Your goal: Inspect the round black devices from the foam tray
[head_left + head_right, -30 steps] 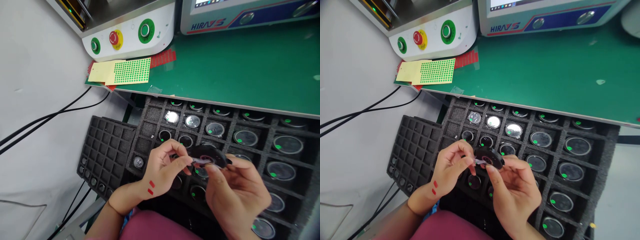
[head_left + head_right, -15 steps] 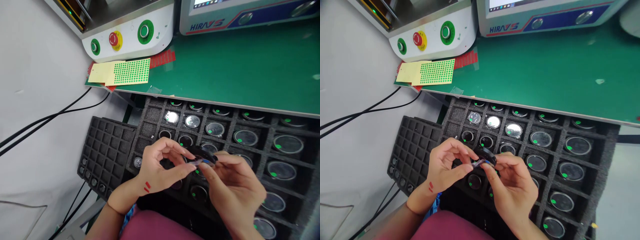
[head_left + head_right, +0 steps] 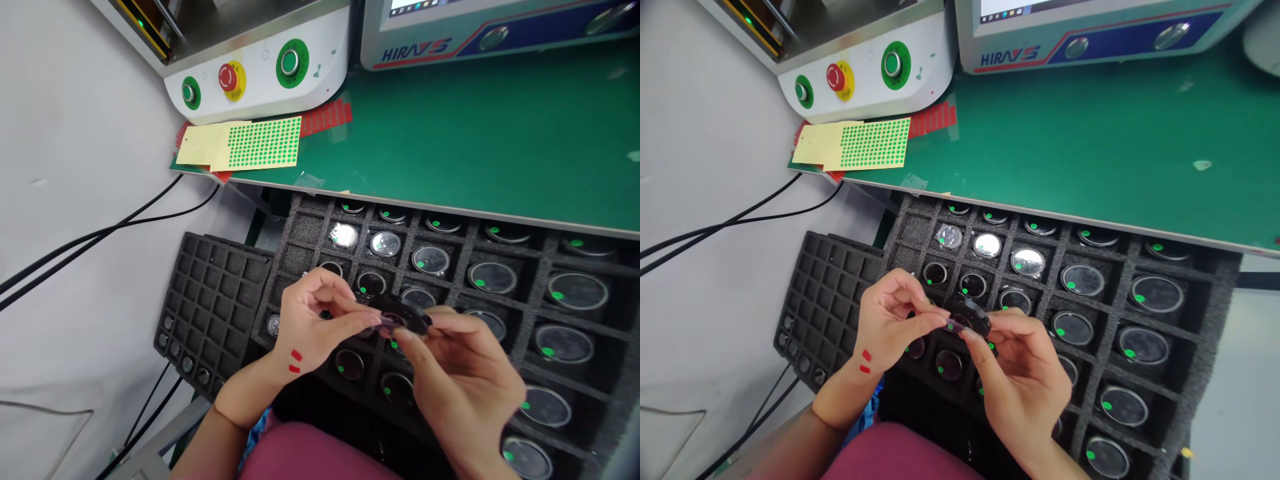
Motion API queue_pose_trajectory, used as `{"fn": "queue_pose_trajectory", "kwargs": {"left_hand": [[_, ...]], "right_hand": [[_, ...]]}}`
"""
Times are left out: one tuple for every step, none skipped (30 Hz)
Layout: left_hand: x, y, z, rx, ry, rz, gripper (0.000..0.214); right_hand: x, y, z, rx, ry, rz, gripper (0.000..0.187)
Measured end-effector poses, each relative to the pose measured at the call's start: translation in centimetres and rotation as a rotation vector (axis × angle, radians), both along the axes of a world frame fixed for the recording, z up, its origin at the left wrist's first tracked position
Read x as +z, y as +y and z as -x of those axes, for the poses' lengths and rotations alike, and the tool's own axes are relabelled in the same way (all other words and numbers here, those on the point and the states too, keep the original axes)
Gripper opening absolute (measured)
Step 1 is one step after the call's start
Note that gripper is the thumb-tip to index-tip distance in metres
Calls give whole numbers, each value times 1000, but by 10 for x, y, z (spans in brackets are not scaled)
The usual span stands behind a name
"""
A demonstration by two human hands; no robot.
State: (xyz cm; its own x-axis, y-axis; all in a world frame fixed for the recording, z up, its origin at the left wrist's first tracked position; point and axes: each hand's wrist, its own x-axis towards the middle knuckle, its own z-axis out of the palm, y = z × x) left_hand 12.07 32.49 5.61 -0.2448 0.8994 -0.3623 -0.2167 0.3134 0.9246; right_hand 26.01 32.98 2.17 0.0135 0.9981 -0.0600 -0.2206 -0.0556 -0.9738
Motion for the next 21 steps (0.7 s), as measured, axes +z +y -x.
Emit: {"fn": "queue_pose_trajectory", "kwargs": {"left_hand": [[-1, 0, -2, 24, -1, -8, 36], [-1, 0, -3, 46, -3, -14, 38], [-2, 1, -5, 66, -10, -16, 39], [-2, 1, -6, 85, -21, -16, 40], [-3, 2, -8, 103, -36, -14, 42], [-4, 2, -9, 121, -56, -12, 44], [-5, 3, -10, 139, -78, -11, 46], [-7, 3, -11, 160, -102, -13, 47], [-8, 3, -12, 182, -128, -21, 48], [-9, 3, -14, 209, -158, -35, 48], [-10, 3, -15, 235, -192, -50, 48], [-11, 3, -17, 260, -230, -65, 48], [-12, 2, -19, 281, -273, -77, 49], [-12, 2, -20, 293, -318, -79, 50], [-12, 1, -22, 302, -362, -65, 52], [-12, 1, -24, 307, -402, -37, 53], [-12, 1, -25, 311, -435, -1, 54], [-12, 0, -26, 312, -454, 34, 54], [-12, -1, -26, 307, -456, 57, 53], [-13, -2, -25, 289, -441, 63, 52], [-15, -3, -24, 260, -416, 54, 49]], "right_hand": [[0, -1, 1, -21, 1, -8, 18], [0, -1, 2, -40, -2, -11, 18], [0, -2, 3, -58, -7, -13, 19], [-1, -3, 4, -73, -14, -18, 19], [-1, -3, 4, -87, -22, -22, 19], [-1, -4, 4, -100, -30, -30, 20], [-1, -4, 5, -114, -38, -39, 20], [-1, -5, 5, -128, -46, -47, 21], [-1, -5, 5, -141, -53, -55, 21], [-1, -5, 5, -150, -56, -62, 22], [0, -6, 6, -155, -55, -65, 22], [0, -6, 6, -155, -48, -67, 21], [-1, -7, 7, -154, -40, -59, 21], [-1, -7, 8, -152, -29, -43, 20], [-1, -8, 8, -156, -18, -15, 19], [-2, -9, 9, -164, -6, 21, 19], [-3, -9, 9, -172, 7, 59, 19], [-4, -9, 8, -174, 25, 100, 18], [-5, -8, 7, -173, 44, 135, 18], [-6, -7, 6, -166, 59, 162, 18], [-7, -6, 3, -152, 67, 184, 19]]}}
